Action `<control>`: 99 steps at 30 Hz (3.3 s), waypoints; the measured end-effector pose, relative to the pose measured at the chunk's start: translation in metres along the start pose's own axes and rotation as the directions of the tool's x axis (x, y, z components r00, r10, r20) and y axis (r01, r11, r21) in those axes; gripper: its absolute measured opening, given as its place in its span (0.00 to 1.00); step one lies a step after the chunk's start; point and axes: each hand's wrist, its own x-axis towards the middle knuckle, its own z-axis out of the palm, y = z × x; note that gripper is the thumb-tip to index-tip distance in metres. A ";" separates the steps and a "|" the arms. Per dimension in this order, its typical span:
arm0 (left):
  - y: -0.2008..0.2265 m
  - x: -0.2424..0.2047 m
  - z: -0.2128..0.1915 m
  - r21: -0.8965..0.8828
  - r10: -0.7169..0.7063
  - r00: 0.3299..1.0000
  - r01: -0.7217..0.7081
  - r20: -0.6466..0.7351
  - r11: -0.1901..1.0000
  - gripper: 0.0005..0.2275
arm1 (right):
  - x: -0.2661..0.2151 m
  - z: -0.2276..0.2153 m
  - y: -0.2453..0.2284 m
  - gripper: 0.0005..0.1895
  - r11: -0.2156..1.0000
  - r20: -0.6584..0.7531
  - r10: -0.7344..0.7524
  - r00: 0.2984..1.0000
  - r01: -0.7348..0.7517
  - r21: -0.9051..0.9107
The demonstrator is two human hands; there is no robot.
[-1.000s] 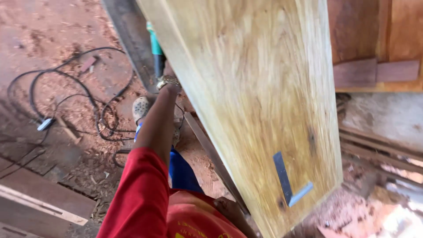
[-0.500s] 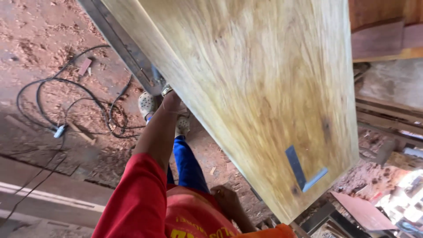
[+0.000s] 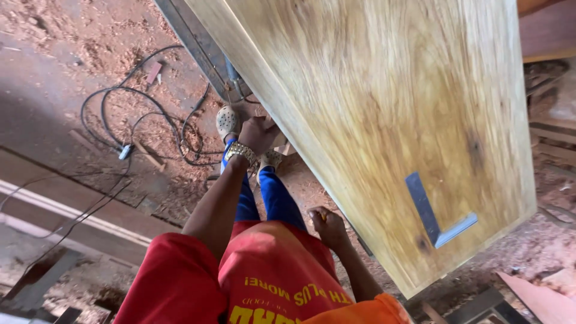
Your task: Marking measurements on a wooden board and using a router to shape the edges.
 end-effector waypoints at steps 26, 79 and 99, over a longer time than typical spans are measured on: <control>0.071 -0.333 0.051 -0.544 -0.398 0.893 0.231 -0.209 0.806 0.10 | 0.086 0.071 0.117 0.23 0.317 0.379 0.149 0.913 -0.408 0.856; 0.349 -0.779 0.312 0.074 0.874 0.484 -0.873 0.025 0.482 0.19 | -0.479 0.011 0.411 0.33 0.671 -0.470 -0.601 0.647 0.728 0.144; -0.051 -0.540 0.320 -0.862 0.033 0.945 -0.310 -0.325 0.400 0.44 | -0.364 -0.121 0.185 0.45 0.667 0.044 -0.708 0.704 0.688 -0.286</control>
